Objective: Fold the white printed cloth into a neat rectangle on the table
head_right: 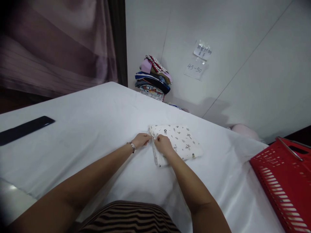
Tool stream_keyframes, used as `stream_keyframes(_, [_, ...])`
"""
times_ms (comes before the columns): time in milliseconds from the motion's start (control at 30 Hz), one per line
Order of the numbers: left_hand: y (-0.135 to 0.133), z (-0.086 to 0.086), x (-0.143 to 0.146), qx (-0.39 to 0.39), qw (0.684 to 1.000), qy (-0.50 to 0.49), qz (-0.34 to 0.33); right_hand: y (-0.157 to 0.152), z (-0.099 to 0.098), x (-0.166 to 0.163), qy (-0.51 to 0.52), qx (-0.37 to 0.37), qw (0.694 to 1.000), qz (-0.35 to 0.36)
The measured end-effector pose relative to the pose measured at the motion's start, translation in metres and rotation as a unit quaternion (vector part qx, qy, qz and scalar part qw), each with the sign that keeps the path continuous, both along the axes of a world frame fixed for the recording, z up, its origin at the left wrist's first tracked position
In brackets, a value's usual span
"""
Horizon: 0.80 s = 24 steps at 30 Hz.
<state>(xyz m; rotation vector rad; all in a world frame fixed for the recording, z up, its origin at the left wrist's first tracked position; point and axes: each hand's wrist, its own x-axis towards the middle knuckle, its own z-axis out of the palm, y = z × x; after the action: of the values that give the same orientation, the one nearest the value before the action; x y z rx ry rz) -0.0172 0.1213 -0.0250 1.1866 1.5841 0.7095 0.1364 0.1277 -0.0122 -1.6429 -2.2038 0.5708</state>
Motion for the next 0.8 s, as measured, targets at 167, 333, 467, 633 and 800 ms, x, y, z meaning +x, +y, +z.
stream_keyframes(167, [0.004, -0.005, -0.001, 0.001, 1.000, 0.030, 0.004, 0.005, -0.008, 0.007, 0.104, -0.058, 0.992, -0.032])
stream_keyframes(333, [0.006, -0.005, 0.004, 0.007, 0.997, 0.071, -0.010, 0.007, -0.015, 0.008, 0.133, -0.063, 0.989, -0.035])
stream_keyframes(467, [0.009, -0.001, 0.008, 0.002, 0.993, 0.115, -0.022, 0.007, -0.017, 0.008, 0.132, -0.056, 0.989, -0.034])
stream_keyframes(633, [0.010, 0.003, 0.012, -0.004, 0.989, 0.146, -0.037, 0.006, -0.016, 0.006, 0.102, -0.020, 0.994, -0.032])
stream_keyframes(800, [0.010, 0.004, 0.011, -0.007, 0.988, 0.149, -0.034, 0.000, -0.010, 0.002, 0.074, 0.012, 0.997, -0.028])
